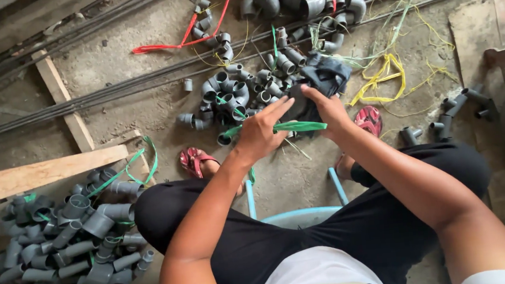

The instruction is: The person is bundling PVC elbow joints by threading them onto a plastic strap while sitting on a stool.

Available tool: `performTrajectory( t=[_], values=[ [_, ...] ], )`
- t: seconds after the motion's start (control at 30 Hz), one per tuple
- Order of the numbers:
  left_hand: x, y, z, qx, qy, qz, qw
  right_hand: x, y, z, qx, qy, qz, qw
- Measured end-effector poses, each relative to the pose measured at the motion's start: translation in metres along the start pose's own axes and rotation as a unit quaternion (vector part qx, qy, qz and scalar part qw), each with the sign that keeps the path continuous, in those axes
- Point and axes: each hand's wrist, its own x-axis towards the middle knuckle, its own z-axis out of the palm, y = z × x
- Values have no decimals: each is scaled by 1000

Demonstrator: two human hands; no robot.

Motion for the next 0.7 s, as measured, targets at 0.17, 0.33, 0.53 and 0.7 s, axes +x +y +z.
performTrajectory(
  t=[0.17,0.33,0.53,0.7],
  values=[
    [-1,2,3,134,53,-12,990,2,3,-5,167,-154,55,972],
    [11,5,-36,-98,83,-157,979,-1,-7,-18,143,-232,88,958],
    [15,-17,-21,-358,110,-251,893,36,-24,-43,-116,-60,-140,982],
    [5,-27,-14,-391,91,-288,869,39,-49,-51,-236,-120,-338,903]
  ],
)
